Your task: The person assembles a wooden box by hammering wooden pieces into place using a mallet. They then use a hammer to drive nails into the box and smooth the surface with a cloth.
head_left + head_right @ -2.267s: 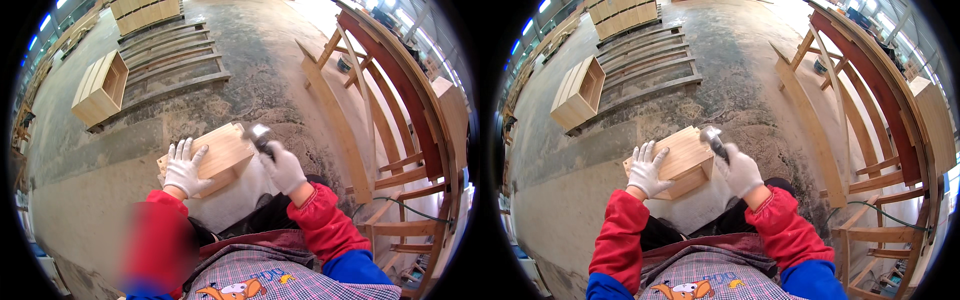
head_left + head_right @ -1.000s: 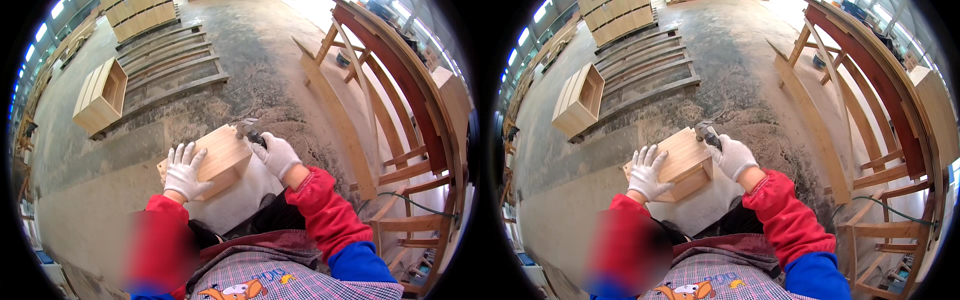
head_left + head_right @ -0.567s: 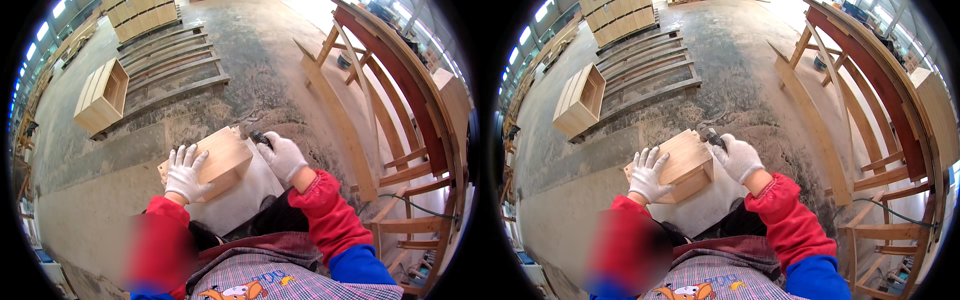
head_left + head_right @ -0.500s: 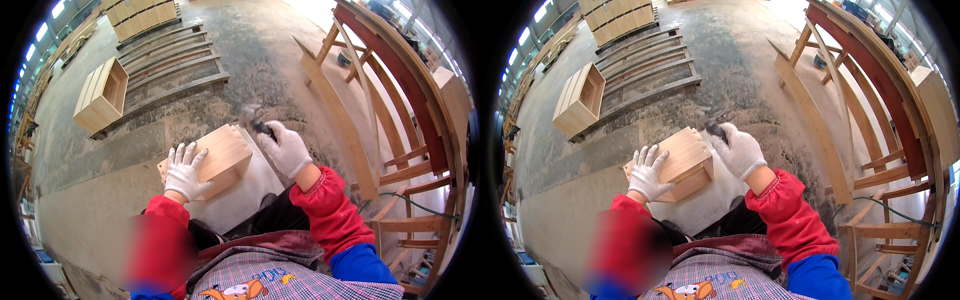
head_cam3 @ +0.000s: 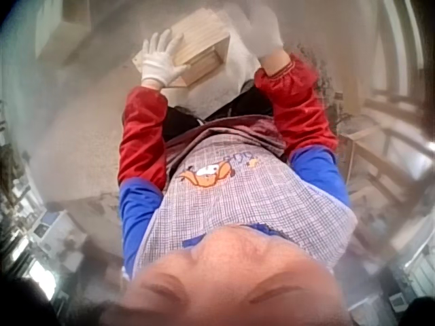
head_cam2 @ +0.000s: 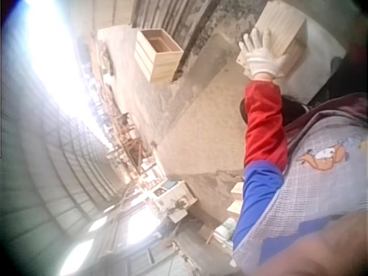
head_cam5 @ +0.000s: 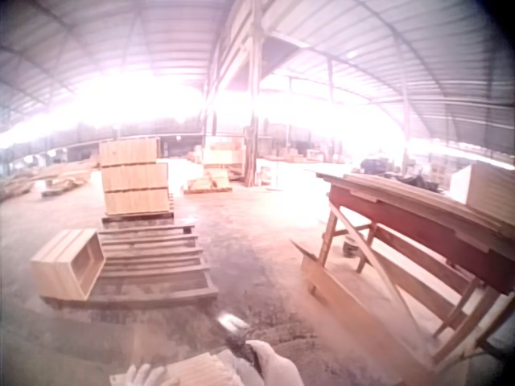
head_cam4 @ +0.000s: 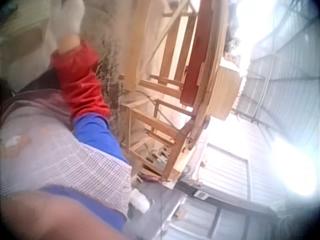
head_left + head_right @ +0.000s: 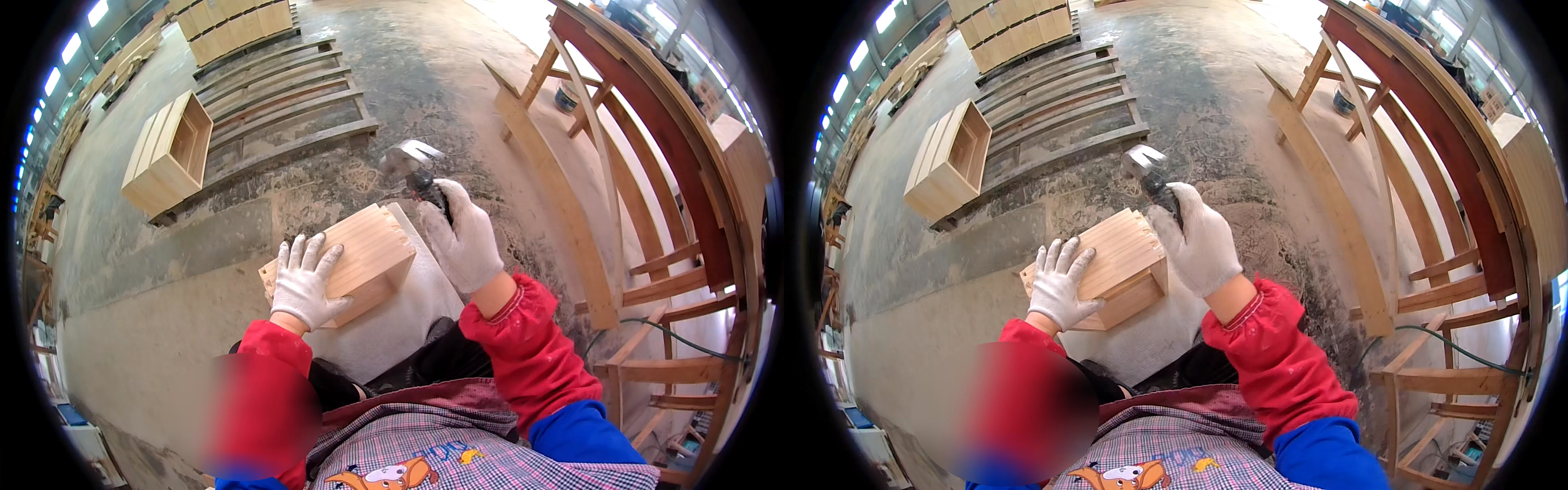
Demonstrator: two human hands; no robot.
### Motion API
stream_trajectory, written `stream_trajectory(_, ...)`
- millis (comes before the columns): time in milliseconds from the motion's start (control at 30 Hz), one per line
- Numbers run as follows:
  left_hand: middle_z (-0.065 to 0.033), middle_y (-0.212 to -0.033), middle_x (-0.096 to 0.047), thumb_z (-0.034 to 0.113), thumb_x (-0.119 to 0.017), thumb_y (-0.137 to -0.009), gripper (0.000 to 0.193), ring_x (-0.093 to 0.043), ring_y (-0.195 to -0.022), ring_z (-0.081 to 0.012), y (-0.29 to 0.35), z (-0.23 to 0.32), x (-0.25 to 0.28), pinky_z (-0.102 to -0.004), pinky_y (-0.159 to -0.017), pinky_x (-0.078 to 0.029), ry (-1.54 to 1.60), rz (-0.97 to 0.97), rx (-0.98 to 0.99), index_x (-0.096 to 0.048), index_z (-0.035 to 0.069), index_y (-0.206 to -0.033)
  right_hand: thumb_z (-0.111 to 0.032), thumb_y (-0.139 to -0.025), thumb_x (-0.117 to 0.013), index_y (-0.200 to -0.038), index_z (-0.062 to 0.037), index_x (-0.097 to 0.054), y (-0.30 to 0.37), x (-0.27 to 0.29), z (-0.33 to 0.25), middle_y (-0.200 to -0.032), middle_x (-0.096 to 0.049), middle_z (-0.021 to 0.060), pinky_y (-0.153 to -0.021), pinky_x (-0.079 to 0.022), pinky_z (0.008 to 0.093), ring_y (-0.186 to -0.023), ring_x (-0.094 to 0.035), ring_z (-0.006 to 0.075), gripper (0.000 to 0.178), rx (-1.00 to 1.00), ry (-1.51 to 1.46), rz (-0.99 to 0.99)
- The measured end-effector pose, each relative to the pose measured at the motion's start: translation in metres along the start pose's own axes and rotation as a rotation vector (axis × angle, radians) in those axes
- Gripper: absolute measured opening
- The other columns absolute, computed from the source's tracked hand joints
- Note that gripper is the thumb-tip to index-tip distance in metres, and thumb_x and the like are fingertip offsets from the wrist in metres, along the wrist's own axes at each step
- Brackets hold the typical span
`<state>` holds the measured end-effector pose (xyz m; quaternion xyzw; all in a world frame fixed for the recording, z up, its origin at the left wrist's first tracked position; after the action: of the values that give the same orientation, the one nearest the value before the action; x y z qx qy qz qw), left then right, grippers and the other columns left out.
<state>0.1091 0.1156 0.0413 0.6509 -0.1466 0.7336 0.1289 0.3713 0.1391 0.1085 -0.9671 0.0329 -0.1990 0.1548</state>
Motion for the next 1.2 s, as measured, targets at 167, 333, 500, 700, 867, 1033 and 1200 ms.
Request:
stream_trajectory(167, -0.0151, -0.154, -0.036, 0.053, -0.077, -0.068, 0.091, -0.025, -0.145, -0.0404, -0.002, 0.004, 0.004, -0.0552, -0.121, -0.013, -0.027, -0.021, -0.003, -0.047, 0.019, -0.146, -0.028, -0.096, -0.060, -0.119, -0.0049, -0.053, -0.005, -0.012, 0.058, -0.090, -0.068, 0.0240, -0.073, -0.051, 0.0494, -0.087, -0.066, 0.0442, 0.034, -0.083, 0.453, -0.231)
stream_trajectory(333, -0.0144, -0.155, -0.035, 0.054, -0.077, -0.068, 0.093, -0.025, -0.146, -0.0390, 0.001, 0.001, 0.002, -0.0551, -0.122, -0.013, -0.053, -0.032, 0.010, -0.045, 0.019, -0.148, -0.033, -0.096, -0.059, -0.118, -0.0051, -0.056, -0.018, 0.000, -0.001, -0.092, -0.068, 0.0245, -0.074, -0.052, 0.0496, -0.089, -0.066, 0.0438, 0.036, -0.034, 0.193, -0.130)
stream_trajectory(500, -0.0145, -0.156, -0.034, 0.054, -0.077, -0.068, 0.093, -0.025, -0.146, -0.0389, -0.004, 0.004, 0.004, -0.0549, -0.122, -0.012, -0.051, -0.033, -0.013, -0.044, 0.019, -0.149, -0.037, -0.096, -0.057, -0.115, -0.0059, -0.058, -0.009, -0.017, 0.043, -0.094, -0.068, 0.0254, -0.077, -0.052, 0.0501, -0.089, -0.066, 0.0435, 0.036, -0.203, 0.444, -0.246)
stream_trajectory(700, -0.0149, -0.156, -0.034, 0.054, -0.076, -0.069, 0.093, -0.024, -0.146, -0.0393, 0.001, 0.002, 0.005, -0.0549, -0.122, -0.012, -0.058, -0.057, 0.005, -0.043, 0.019, -0.149, -0.039, -0.097, -0.056, -0.115, -0.0055, -0.058, -0.022, 0.003, -0.001, -0.094, -0.069, 0.0240, -0.077, -0.052, 0.0500, -0.089, -0.066, 0.0435, 0.038, -0.052, 0.309, -0.165)
stream_trajectory(867, -0.0153, -0.156, -0.034, 0.054, -0.076, -0.069, 0.093, -0.025, -0.146, -0.0397, -0.005, 0.007, 0.005, -0.0550, -0.122, -0.012, -0.046, -0.040, -0.023, -0.044, 0.018, -0.149, -0.038, -0.096, -0.057, -0.115, -0.0063, -0.057, -0.004, -0.015, 0.044, -0.092, -0.069, 0.0239, -0.075, -0.052, 0.0507, -0.088, -0.066, 0.0436, 0.037, -0.097, 0.324, -0.132)
stream_trajectory(1033, -0.0155, -0.156, -0.034, 0.054, -0.076, -0.070, 0.093, -0.025, -0.146, -0.0401, 0.001, 0.003, 0.004, -0.0552, -0.122, -0.012, -0.057, -0.036, -0.005, -0.044, 0.018, -0.149, -0.039, -0.096, -0.058, -0.113, -0.0073, -0.058, -0.025, -0.003, 0.007, -0.087, -0.069, 0.0240, -0.072, -0.052, 0.0514, -0.085, -0.067, 0.0437, 0.036, -0.063, 0.475, -0.214)
stream_trajectory(1200, -0.0153, -0.158, -0.032, 0.054, -0.074, -0.072, 0.092, -0.022, -0.147, -0.0399, -0.003, 0.007, 0.006, -0.0541, -0.122, -0.011, -0.064, -0.059, -0.010, -0.042, 0.018, -0.150, -0.035, -0.098, -0.056, -0.113, -0.0095, -0.058, -0.001, -0.015, 0.026, -0.090, -0.069, 0.0240, -0.074, -0.053, 0.0517, -0.086, -0.066, 0.0443, 0.030, 0.095, 0.101, 0.067)
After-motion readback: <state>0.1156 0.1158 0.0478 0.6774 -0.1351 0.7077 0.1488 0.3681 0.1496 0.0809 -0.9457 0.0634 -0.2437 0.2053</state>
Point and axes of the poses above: each hand's wrist, its own y-axis away from the middle knuckle, its own x-axis out of the back of the hand, z = x × y, the point moved 1 cm from there along -y, towards the middle knuckle
